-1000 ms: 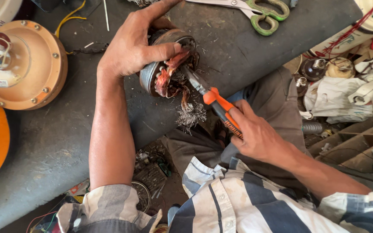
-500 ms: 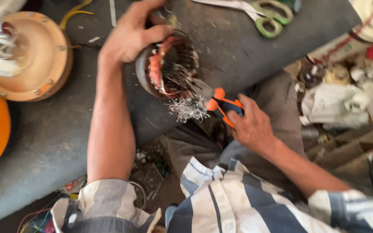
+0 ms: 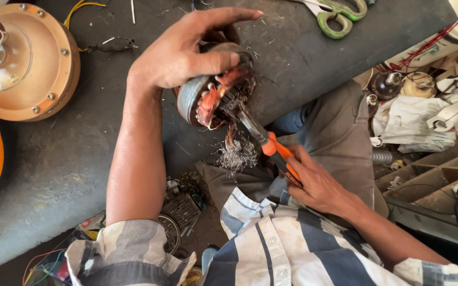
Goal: The person holds a burned electric motor stator on a workbench and pulls old copper windings out of its slots, using pliers and a screwdriver to pry and cut the wire, working around the stator and turning it as sections of wire are removed.
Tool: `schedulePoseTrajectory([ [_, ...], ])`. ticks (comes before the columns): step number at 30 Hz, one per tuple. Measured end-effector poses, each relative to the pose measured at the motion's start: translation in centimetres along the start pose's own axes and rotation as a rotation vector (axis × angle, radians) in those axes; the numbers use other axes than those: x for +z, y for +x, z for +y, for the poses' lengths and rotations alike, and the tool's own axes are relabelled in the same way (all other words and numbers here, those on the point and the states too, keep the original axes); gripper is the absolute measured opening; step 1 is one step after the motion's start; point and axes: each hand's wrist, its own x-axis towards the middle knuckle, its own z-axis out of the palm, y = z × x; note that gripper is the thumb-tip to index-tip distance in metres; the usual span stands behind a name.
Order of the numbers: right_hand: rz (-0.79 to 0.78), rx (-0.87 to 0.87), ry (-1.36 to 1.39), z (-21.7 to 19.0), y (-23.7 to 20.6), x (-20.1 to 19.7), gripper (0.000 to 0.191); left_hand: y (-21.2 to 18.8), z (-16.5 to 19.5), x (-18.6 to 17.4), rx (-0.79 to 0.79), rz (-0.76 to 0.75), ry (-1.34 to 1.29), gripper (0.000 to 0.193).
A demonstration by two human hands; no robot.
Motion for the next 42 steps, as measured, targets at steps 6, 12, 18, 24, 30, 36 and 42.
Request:
schedulePoseTrajectory([
  [6, -0.131, -0.042, 0.399, 3.1, -2.5, -0.6, 0.062, -0.1, 0.5, 0.0, 0.041, 0.002, 0.092, 0.063],
  [12, -0.320, -0.028, 0.936, 4.1, -7.0, -5.2, 0.065, -0.5, 1.3, 0.3, -0.068, 0.009, 0.030, 0.064],
  [18, -0.197, -0.086, 1.057, 1.3, -5.9, -8.5, 0.073, -0.3, 2.3, 0.5, -0.050, -0.018, 0.027, 0.060],
  [24, -0.276, -0.080, 1.130, -3.1, -0.9, -10.2, 0.071, 0.5, 2.9, 0.4, -0.069, -0.027, 0.060, 0.060],
  [30, -0.319, 0.121, 1.427, -7.1, 1.7, -10.6, 0.040, 0.6, 2.7, 0.0, -0.063, -0.011, 0.091, 0.060],
  [36, -0.229, 0.148, 1.508, -8.8, 2.2, -9.2, 0.027, 0.5, 2.2, -0.3, -0.088, -0.018, 0.069, 0.061],
  [42, -0.162, 0.200, 1.558, -7.8, 2.1, -6.5, 0.031, 0.3, 1.9, -0.3, -0.050, -0.002, 0.075, 0.061],
])
